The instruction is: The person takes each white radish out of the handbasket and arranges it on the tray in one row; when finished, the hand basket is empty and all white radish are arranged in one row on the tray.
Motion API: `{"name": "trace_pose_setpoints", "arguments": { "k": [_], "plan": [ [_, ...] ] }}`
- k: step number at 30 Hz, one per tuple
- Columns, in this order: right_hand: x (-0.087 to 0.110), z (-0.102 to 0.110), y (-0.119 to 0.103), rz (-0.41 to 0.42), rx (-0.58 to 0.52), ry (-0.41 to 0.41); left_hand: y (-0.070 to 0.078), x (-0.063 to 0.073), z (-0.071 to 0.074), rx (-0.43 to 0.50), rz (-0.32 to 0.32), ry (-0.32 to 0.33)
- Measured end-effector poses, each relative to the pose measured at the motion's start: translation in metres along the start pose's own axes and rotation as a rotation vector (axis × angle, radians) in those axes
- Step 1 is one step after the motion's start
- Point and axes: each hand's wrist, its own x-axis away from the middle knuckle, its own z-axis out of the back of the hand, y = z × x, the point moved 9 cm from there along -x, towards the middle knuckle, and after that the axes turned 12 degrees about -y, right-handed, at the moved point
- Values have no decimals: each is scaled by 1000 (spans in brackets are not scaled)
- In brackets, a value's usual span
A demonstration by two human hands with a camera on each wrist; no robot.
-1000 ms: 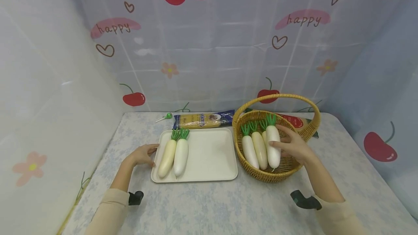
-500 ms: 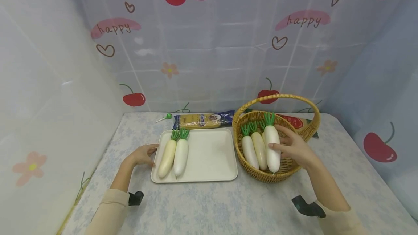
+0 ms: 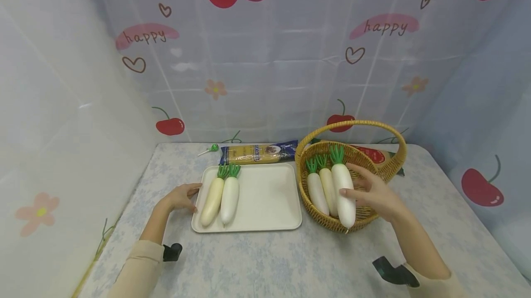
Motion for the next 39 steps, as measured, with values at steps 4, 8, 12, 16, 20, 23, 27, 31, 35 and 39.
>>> {"name": "trace_pose_setpoints", "arguments": {
  "k": [4,8,12,16,20,23,27,31,35,39],
  "plan": [
    [3,-5,0,0,5,0,0,0,0,1,-5,0],
    [6,-12,-1,8,3,-14,1,1,1,11,-8,1],
    [10,-20,-2,23,-9,-29,2,2,0,12,-8,2],
    [13,-25,-1,14,-8,-26,1,3,-1,0,-3,6],
    [15,-29,1,4,-5,-24,2,2,-1,-6,-12,7],
    [16,-34,1,5,-16,-36,2,1,-1,3,-15,4],
    [18,-40,0,9,-54,-57,1,1,-2,11,-7,1],
    [18,-48,-1,14,-95,-85,1,1,-1,-2,-2,4],
    [16,-56,0,-4,-97,-97,2,2,1,-9,3,8],
    [15,-62,1,-9,-99,-92,3,3,0,-6,1,4]
  ]
}}
